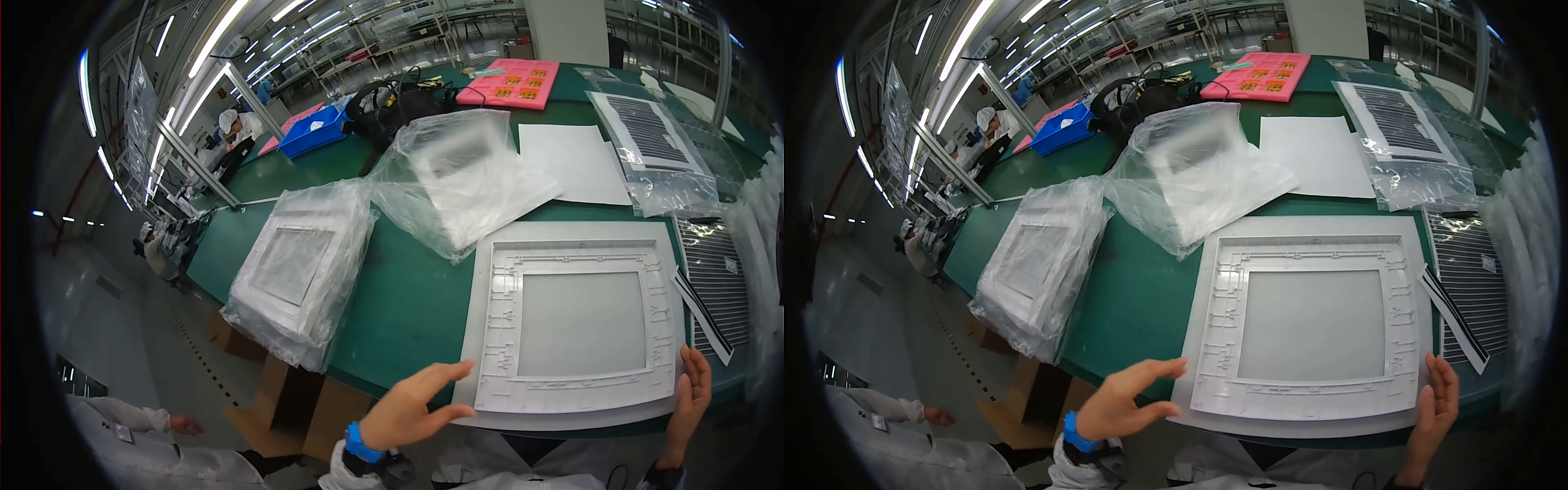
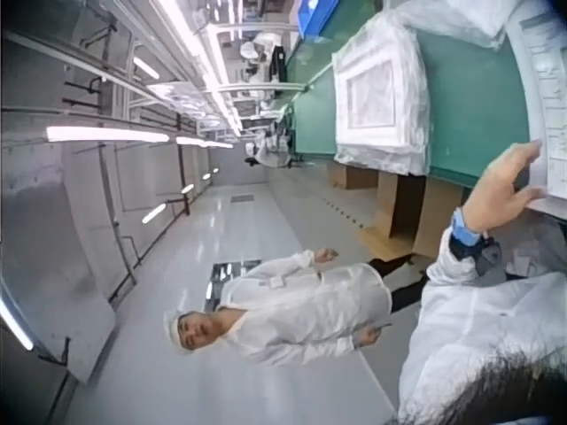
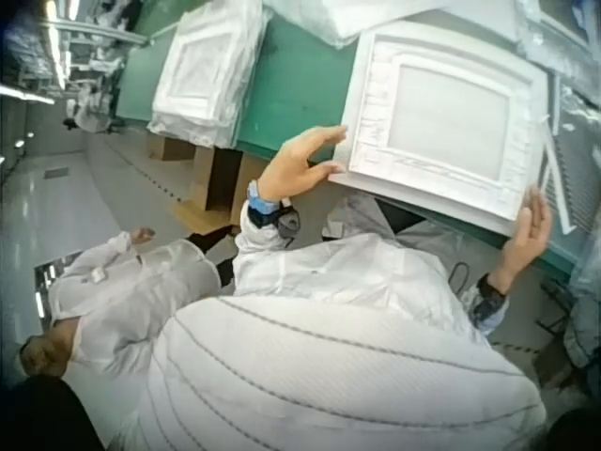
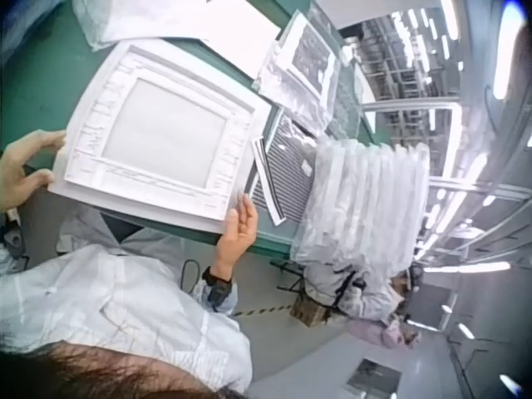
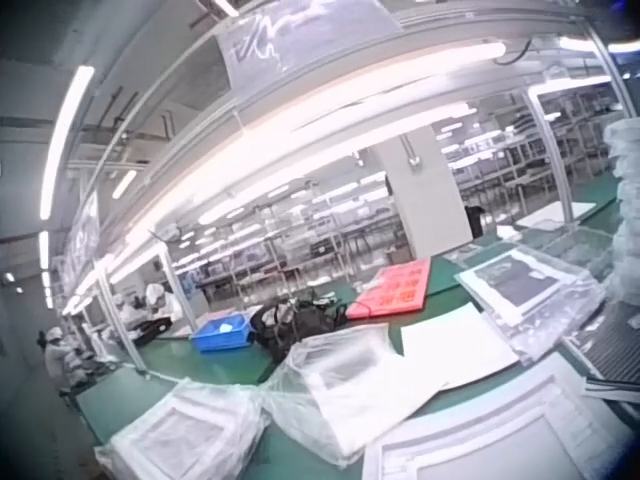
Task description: The person removes a frame from a plastic bag and peels a black adhesive strip from a sheet. They apply the strip along the inner edge of the frame by hand before peeling and applying another strip to an adjacent side.
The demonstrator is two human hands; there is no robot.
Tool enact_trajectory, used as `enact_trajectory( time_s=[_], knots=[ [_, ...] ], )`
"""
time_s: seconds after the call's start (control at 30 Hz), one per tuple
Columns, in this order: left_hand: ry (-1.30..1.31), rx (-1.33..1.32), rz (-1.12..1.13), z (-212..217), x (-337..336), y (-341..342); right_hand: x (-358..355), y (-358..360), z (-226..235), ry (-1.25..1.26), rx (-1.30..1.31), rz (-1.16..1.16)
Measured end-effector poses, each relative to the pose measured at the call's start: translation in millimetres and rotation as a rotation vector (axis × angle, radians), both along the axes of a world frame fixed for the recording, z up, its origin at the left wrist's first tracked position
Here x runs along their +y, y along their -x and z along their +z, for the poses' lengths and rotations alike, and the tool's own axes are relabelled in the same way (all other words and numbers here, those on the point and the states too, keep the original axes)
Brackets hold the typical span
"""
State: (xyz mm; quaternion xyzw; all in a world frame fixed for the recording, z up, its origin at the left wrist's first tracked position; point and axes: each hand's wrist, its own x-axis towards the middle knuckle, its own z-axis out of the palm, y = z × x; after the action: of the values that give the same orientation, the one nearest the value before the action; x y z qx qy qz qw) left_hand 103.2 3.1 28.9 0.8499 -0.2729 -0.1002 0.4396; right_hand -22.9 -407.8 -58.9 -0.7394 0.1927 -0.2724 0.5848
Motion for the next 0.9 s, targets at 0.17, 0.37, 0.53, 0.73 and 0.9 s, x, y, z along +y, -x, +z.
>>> enact_trajectory(
  time_s=[0.17,0.37,0.53,0.73,0.9],
  knots=[
    [-0.207,-0.260,-0.044,47.5,-3.8,-81.5,-2.1,3.6,3.3,-0.093,-0.056,0.019],
    [-0.179,-0.130,-0.132,59.1,-68.2,-102.4,4.3,-4.4,47.9,-0.051,0.068,0.189],
    [-0.128,-0.191,-0.465,31.6,-97.1,-22.7,-39.4,-26.9,73.0,0.454,0.191,0.086],
    [0.033,-0.248,-0.500,-39.4,-100.5,39.5,-62.7,-87.8,50.6,0.876,0.163,0.045],
    [0.120,-0.400,-0.318,-49.8,-109.8,51.0,-75.1,-111.8,13.3,1.231,0.143,0.003]
  ],
)
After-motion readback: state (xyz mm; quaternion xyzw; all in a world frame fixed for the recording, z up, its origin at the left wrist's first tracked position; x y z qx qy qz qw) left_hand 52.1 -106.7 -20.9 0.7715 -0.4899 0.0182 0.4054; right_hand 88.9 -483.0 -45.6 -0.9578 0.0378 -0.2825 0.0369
